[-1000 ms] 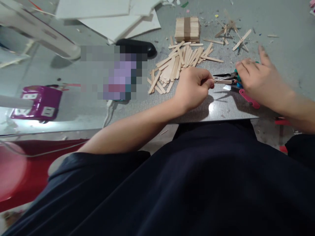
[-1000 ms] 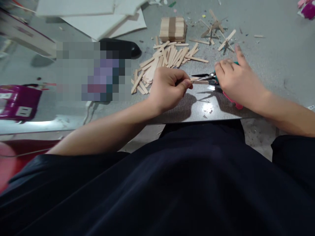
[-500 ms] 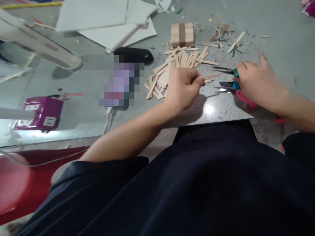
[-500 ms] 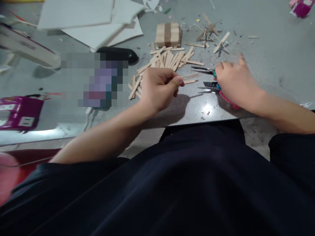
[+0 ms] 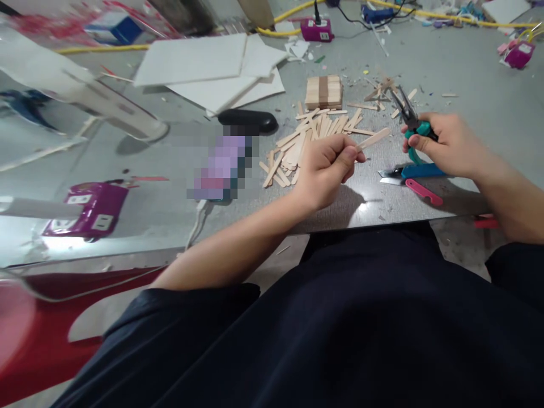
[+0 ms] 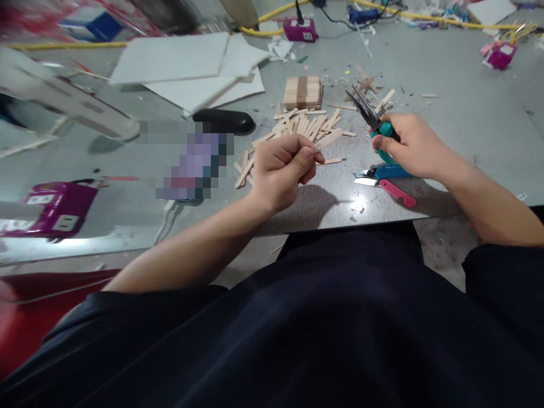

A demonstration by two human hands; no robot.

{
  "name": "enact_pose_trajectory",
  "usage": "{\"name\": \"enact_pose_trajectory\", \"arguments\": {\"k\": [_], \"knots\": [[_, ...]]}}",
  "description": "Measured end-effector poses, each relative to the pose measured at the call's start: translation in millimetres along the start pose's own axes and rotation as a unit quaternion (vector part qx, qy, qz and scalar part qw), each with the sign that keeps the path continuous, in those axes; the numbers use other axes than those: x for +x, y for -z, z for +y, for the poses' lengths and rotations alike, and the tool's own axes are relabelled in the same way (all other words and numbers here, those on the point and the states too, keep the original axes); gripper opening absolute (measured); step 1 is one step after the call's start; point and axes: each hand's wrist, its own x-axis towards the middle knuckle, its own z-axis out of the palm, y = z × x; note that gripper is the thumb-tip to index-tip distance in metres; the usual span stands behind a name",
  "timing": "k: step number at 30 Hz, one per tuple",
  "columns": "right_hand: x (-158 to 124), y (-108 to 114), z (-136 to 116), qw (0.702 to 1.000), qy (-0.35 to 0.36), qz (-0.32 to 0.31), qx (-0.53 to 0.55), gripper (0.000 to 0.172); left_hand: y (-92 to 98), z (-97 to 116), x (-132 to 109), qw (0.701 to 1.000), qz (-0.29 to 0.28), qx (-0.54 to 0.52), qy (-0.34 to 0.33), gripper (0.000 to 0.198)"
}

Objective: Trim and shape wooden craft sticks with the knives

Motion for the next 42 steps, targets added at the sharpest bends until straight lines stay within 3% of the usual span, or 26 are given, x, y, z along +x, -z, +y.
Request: {"name": "enact_pose_trajectory", "arguments": {"k": [2,5,8,12,15,18,23,28,30,34,38,42], "knots": [[2,4,-11,0.995,-0.058,0.015,0.079,0.061,-0.8,-1,0,0.999,-0.018,-0.018,-0.031,0.057],[4,10,-26,0.980,-0.090,0.020,0.174,0.059,-0.7,0,0,0.997,-0.027,-0.025,-0.072,0.061],[7,17,-35,0.966,-0.118,-0.010,0.230,0.044,1.9,4,0,0.994,-0.039,-0.031,-0.097,0.057],[8,20,-36,0.975,-0.099,-0.051,0.191,0.019,5.2,11,-2,0.994,-0.060,-0.021,-0.092,0.050],[8,18,-33,0.987,-0.048,-0.089,0.123,0.011,5.7,15,-3,0.995,-0.071,-0.009,-0.076,0.038],[7,16,-30,0.987,0.001,-0.122,0.104,0.015,6.1,16,-1,0.994,-0.082,-0.005,-0.068,0.035],[6,17,-30,0.989,0.034,-0.119,0.080,0.025,6.6,19,1,0.995,-0.098,-0.004,-0.030,0.038],[5,20,-32,0.987,0.016,-0.149,0.050,0.029,5.2,29,1,0.995,-0.090,0.020,0.023,0.037],[6,18,-30,0.988,-0.003,-0.150,0.024,0.029,6.7,27,4,0.998,-0.057,0.016,0.019,0.040],[14,8,-13,0.976,-0.072,-0.175,-0.110,0.024,14.6,3,16,0.996,0.079,-0.030,-0.007,0.043],[27,-2,14,0.956,-0.098,-0.225,-0.161,0.043,19.4,-19,25,0.997,0.063,-0.017,0.043,0.031],[30,-5,34,0.958,-0.066,-0.240,-0.139,0.054,18.3,-14,24,0.997,0.059,0.031,0.045,0.021]]}}
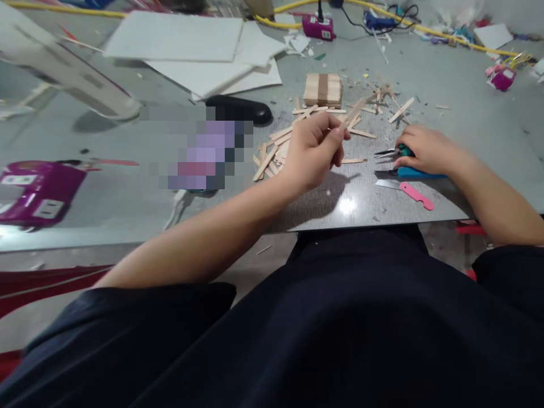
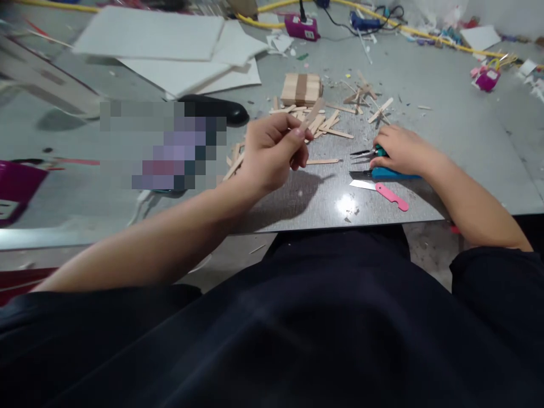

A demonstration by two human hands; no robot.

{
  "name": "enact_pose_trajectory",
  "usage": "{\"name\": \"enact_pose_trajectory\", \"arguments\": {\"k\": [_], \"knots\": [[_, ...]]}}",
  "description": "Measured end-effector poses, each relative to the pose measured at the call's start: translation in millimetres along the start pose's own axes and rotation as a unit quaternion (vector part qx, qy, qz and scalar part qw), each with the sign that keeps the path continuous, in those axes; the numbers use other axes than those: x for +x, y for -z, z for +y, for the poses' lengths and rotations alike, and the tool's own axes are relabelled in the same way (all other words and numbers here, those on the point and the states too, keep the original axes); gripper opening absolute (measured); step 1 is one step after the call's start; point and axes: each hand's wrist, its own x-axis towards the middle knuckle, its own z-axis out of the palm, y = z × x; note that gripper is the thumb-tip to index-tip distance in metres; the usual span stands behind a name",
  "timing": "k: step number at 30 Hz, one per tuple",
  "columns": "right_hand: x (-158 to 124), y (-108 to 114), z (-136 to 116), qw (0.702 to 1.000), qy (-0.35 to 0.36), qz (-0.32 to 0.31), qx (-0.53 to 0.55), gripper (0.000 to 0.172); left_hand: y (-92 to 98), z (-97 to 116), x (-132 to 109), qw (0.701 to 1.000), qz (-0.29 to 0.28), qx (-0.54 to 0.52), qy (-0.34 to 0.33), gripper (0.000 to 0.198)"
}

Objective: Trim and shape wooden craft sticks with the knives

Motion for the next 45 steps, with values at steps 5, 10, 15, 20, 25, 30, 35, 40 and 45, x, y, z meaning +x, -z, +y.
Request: {"name": "enact_pose_trajectory", "arguments": {"k": [5,10,15,20,25,30,35,40,45], "knots": [[4,5,-3,1.000,0.013,0.009,0.007,0.044,2.3,16,-6,0.999,0.002,0.025,-0.038,0.017],[33,14,-63,0.997,0.067,0.032,-0.030,0.036,-0.3,23,-12,0.996,-0.007,0.042,-0.074,0.011],[76,8,-120,0.993,0.112,0.013,-0.022,0.024,-2.0,26,-14,0.990,0.014,0.069,-0.124,0.011],[94,12,-128,0.987,0.138,-0.057,0.057,0.025,-3.1,23,-13,0.991,0.015,0.057,-0.122,0.008],[69,34,-115,0.992,0.086,-0.057,0.069,0.015,-6.0,13,-12,0.993,0.045,0.007,-0.111,0.011],[21,52,-83,0.884,0.077,-0.095,0.451,0.017,-6.1,1,-8,0.990,0.091,0.015,-0.104,0.041],[-1,30,-86,0.839,0.074,0.051,0.537,0.033,-8.3,-9,-7,0.993,0.059,0.033,-0.101,0.042],[7,6,-112,0.848,0.023,0.217,0.483,0.037,-13.0,-18,-17,0.992,0.019,0.078,-0.096,0.043],[9,5,-121,0.872,-0.002,0.224,0.436,0.035,-17.6,-28,-28,0.989,0.013,0.107,-0.096,0.040]]}}
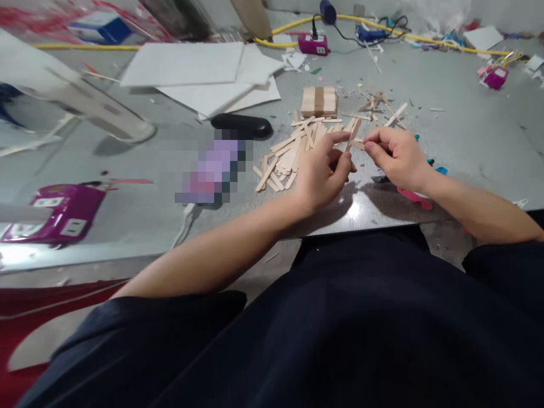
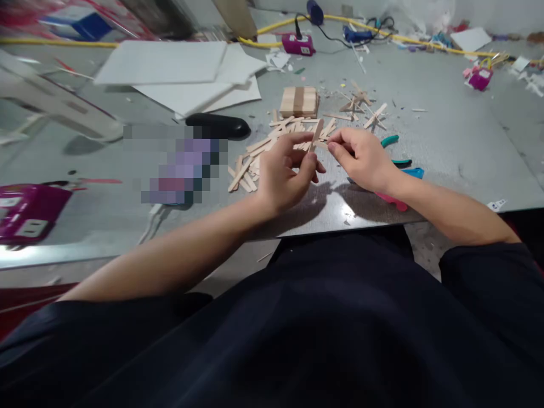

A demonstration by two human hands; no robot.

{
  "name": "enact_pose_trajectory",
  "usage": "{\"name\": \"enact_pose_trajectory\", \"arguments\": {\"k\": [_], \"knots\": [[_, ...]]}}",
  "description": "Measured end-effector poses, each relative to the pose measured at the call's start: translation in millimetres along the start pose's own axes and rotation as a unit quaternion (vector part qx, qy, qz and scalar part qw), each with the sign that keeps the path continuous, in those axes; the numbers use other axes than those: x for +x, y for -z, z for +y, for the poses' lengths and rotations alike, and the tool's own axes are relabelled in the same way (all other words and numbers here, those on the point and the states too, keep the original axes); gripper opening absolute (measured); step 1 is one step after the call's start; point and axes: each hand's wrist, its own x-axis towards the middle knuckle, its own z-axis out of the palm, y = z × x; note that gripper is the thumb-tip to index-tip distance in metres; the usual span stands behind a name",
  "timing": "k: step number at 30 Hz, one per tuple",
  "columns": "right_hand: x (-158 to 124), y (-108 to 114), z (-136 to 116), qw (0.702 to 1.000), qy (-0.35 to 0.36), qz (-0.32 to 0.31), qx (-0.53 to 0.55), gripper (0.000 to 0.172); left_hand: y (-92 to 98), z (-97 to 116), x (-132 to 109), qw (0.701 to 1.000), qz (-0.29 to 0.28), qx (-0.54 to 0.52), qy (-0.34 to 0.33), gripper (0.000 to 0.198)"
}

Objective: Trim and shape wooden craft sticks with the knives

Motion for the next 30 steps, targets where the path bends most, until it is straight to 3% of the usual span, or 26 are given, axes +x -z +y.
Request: {"name": "enact_pose_trajectory", "arguments": {"k": [4,12,17,22,26,30], "knots": [[-2,0,-5,1.000,-0.004,-0.001,-0.019,0.038,-1.4,-1,-3,0.999,-0.003,0.032,0.012,0.037],[-5,-6,-11,0.998,-0.033,-0.019,-0.040,0.065,-1.9,-5,-8,0.996,-0.031,0.082,-0.005,0.037],[-3,-8,-12,0.998,-0.059,-0.029,0.006,0.054,-3.4,-8,-14,0.993,-0.049,0.104,0.007,0.043],[-2,-6,-15,0.998,-0.039,-0.048,-0.022,0.044,-0.6,-12,-17,0.991,-0.057,0.117,-0.019,0.045],[-2,-10,-11,0.997,-0.057,-0.053,0.024,0.046,1.4,-16,-17,0.985,-0.056,0.156,-0.040,0.047],[-2,-12,-8,0.999,-0.011,-0.050,0.001,0.051,-0.2,-20,-18,0.985,-0.054,0.155,-0.050,0.042]]}}
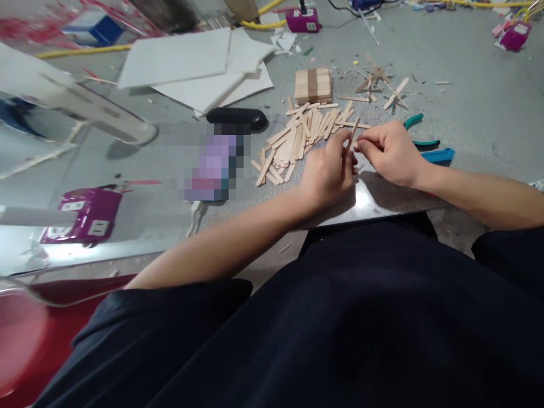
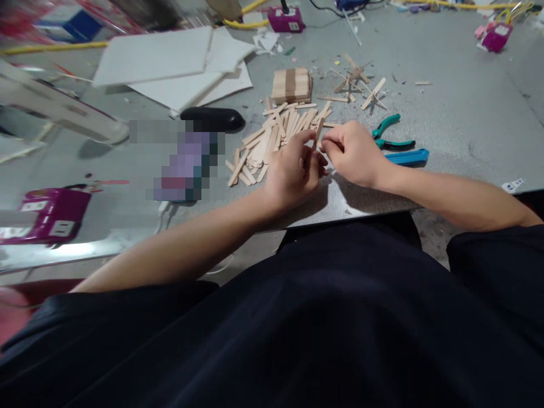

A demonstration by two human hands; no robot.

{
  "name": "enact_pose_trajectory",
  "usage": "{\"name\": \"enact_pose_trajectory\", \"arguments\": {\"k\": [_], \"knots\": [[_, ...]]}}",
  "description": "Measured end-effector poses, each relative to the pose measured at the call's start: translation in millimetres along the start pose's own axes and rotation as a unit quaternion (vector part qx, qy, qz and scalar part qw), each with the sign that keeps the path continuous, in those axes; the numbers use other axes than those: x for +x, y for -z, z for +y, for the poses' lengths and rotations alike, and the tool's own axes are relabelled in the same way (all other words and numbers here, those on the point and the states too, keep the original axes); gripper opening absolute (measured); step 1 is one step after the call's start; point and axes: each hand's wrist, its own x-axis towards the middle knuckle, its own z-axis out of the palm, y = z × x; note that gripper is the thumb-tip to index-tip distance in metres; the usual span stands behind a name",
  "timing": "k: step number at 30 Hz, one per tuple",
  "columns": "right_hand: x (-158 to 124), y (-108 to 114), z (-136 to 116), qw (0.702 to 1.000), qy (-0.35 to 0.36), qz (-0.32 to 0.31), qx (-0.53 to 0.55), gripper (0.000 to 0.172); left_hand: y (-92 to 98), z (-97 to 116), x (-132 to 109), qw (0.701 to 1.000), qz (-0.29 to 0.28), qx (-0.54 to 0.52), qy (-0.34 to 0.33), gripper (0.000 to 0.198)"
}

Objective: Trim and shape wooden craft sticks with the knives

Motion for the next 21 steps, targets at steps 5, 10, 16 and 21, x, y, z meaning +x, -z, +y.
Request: {"name": "enact_pose_trajectory", "arguments": {"k": [5,10,16,21], "knots": [[7,11,4,0.998,-0.006,-0.062,-0.002,0.057,1.6,6,-1,1.000,-0.019,-0.009,0.012,0.043],[-1,-3,0,1.000,-0.025,0.012,0.008,0.067,10.3,23,3,0.998,-0.047,0.027,0.038,0.046],[-2,-3,-6,1.000,-0.007,0.027,-0.008,0.060,16.3,36,4,0.996,-0.063,0.020,0.067,0.049],[6,9,-4,0.999,-0.011,-0.047,-0.005,0.058,13.3,27,3,0.994,-0.076,0.077,-0.008,0.045]]}}
